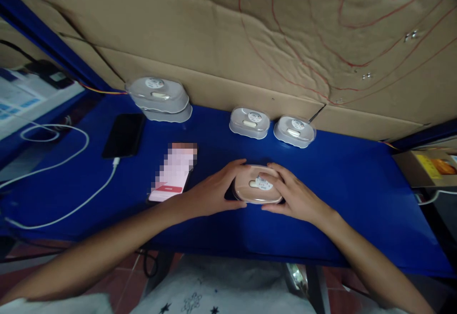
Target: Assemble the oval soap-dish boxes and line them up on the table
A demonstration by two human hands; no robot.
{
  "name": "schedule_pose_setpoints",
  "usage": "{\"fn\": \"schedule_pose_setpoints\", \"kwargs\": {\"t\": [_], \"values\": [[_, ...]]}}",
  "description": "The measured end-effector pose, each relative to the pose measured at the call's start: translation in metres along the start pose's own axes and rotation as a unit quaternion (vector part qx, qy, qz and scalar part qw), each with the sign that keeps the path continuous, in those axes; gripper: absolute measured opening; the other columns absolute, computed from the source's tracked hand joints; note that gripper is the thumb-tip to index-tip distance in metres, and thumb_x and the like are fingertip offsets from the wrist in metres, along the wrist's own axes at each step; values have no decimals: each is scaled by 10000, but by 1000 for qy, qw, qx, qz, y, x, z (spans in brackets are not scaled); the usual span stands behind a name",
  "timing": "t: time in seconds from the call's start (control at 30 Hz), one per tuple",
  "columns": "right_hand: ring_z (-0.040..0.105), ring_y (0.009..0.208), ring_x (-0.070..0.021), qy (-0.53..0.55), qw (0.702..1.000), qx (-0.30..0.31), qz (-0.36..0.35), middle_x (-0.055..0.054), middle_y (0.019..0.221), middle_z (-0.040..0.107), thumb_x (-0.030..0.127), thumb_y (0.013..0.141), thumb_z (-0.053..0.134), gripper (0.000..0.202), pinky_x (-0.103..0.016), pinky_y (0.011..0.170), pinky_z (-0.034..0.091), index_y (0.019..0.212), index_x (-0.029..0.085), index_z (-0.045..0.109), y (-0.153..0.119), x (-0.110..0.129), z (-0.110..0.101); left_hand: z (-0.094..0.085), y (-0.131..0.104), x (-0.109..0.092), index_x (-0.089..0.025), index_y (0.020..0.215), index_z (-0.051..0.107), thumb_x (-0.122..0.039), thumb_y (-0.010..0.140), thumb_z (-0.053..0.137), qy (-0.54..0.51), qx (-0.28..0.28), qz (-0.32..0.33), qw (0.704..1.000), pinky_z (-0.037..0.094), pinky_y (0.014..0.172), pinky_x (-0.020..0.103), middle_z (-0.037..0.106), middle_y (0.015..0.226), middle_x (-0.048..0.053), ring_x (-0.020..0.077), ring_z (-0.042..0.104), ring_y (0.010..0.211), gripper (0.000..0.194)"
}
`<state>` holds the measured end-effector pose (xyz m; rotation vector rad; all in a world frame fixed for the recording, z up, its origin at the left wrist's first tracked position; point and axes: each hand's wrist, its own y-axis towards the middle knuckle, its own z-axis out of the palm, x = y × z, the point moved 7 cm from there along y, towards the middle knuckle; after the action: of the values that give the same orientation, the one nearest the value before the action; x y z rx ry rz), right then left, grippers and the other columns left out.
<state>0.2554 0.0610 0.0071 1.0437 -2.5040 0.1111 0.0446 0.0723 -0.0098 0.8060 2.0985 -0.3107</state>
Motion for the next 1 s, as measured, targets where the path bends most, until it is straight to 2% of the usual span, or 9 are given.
{"fn": "schedule_pose_setpoints", "kwargs": {"t": [0.1, 0.23, 0.4, 0.5, 0.6, 0.7, 0.8, 0.9, 1.0], "values": [[460, 1525, -369, 18, 999, -6, 29, -173, 1611, 442, 542, 971, 723, 754, -557, 1200, 495, 1606, 310, 388, -22, -27, -13, -15, 2, -1, -353, 1697, 169, -590, 935, 747, 42, 29, -18, 999, 358, 1294, 574, 181, 1806, 145, 367, 287, 1640, 985], [512, 1457, -390, -28, 987, -110, 109, -183, 1520, 521, 568, 949, 729, 786, -609, 1182, 458, 1591, 290, 369, -86, -97, -54, -64, 30, 6, -315, 1668, 298, -550, 1032, 609, 142, -38, -20, 989, 335, 1310, 536, 261, 1782, 123, 336, 349, 1616, 746], [478, 1418, -488, -204, 925, -185, 263, -210, 1508, 471, 727, 944, 609, 734, -686, 1135, 411, 1519, 272, 569, -153, -183, -102, -99, 87, 31, -219, 1648, 373, -481, 1023, 617, 248, -77, -4, 966, 263, 1305, 623, 176, 1804, 184, 425, 220, 1647, 721], [539, 1329, -432, -187, 927, -201, 255, -194, 1399, 525, 733, 952, 578, 755, -617, 1132, 447, 1527, 243, 582, -147, -205, -110, -94, 98, 41, -226, 1626, 425, -470, 1030, 602, 253, -43, -14, 966, 290, 1300, 605, 216, 1796, 173, 417, 263, 1636, 668], [534, 1340, -415, -175, 937, -204, 222, -190, 1435, 518, 710, 972, 558, 753, -611, 1154, 430, 1555, 233, 557, -117, -213, -106, -82, 78, 35, -274, 1622, 438, -453, 1043, 586, 233, -48, -14, 971, 342, 1281, 595, 270, 1781, 137, 399, 339, 1607, 624], [521, 1376, -428, -167, 944, -202, 201, -198, 1479, 515, 712, 976, 553, 750, -633, 1157, 414, 1555, 236, 558, -78, -208, -98, -65, 43, 17, -297, 1593, 485, -412, 1048, 590, 198, -75, -3, 977, 355, 1272, 618, 279, 1771, 122, 408, 386, 1576, 566], [469, 1451, -458, -170, 942, -202, 209, -189, 1559, 495, 690, 1016, 504, 700, -727, 1174, 322, 1594, 295, 497, -41, -179, -91, -40, 13, -4, -346, 1552, 524, -331, 1046, 602, 169, -86, 7, 982, 388, 1261, 613, 347, 1721, 100, 383, 441, 1538, 512], [317, 1580, -449, -162, 950, -216, 154, -173, 1664, 418, 622, 1069, 458, 671, -775, 1229, 164, 1662, 325, 359, -9, -110, -77, -19, -1, -17, -340, 1504, 547, -270, 995, 678, 141, -106, -4, 984, 414, 1247, 614, 387, 1660, 122, 391, 443, 1529, 530], [331, 1589, -407, -49, 997, -58, -6, -164, 1725, 339, 698, 987, 599, 877, -677, 1250, 305, 1702, 331, 246, 14, -28, -29, -5, -3, -15, -344, 1595, 385, -296, 900, 821, 97, -98, -14, 990, 369, 1266, 649, 269, 1717, 168, 425, 331, 1594, 822]]}}
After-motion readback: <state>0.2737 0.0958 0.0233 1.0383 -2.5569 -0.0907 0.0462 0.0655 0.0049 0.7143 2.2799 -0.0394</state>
